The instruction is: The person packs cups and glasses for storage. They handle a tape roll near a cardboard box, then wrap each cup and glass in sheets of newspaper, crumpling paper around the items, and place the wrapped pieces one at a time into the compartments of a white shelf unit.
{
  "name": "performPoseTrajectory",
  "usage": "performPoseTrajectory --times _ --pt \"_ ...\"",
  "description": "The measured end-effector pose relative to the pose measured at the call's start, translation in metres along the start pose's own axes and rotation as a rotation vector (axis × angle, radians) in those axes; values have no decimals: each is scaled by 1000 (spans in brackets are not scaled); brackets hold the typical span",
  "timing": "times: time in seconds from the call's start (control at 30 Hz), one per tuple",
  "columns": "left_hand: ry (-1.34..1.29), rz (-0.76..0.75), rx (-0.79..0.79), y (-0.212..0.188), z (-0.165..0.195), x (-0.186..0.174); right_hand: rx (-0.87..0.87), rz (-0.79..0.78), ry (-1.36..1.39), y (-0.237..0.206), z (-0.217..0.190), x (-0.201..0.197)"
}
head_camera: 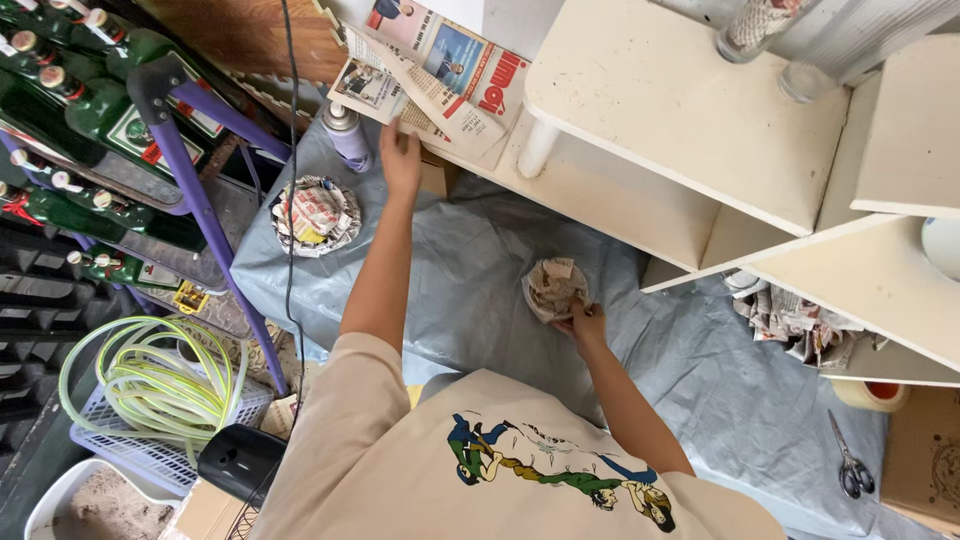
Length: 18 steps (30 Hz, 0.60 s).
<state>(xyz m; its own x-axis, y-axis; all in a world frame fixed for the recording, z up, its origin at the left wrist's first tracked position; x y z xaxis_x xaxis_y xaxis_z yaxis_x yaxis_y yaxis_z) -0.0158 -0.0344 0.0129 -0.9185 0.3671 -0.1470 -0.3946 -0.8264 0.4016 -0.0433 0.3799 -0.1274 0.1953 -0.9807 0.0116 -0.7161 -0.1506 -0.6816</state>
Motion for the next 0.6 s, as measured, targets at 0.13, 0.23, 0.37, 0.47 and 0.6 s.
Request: performPoseTrajectory --times 0.13,0.23,0.37,0.47,0.6 --pt "-273 118 -104 -46 -21 -23 17 -34 -22 3 -14 30" --pt "-453 72 -374 -120 -39 -26 -3 -62 -75 6 -28 55" --pt "-354 -202 -718 -207 -38 -8 -55 -148 -88 12 -52 81" --pt "-302 -185 -459 -199 -35 -8 74 -126 36 24 -72 100" --pt "-63 196 -484 -156 -55 -39 117 -150 247 39 -112 110"
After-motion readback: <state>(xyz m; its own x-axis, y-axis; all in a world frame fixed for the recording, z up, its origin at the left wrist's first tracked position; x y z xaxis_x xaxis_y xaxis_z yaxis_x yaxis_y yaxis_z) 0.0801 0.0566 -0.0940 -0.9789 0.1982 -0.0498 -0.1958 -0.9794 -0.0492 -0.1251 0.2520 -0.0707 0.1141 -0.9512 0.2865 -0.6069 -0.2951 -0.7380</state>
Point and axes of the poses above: each hand's wrist, its own y-axis towards the middle knuckle, its own x-axis out of the palm, z = x × y, the point moved 4 cm from there along y, towards the middle knuckle, and after that the axes turned 5 degrees about x, right-handed, at the moved point
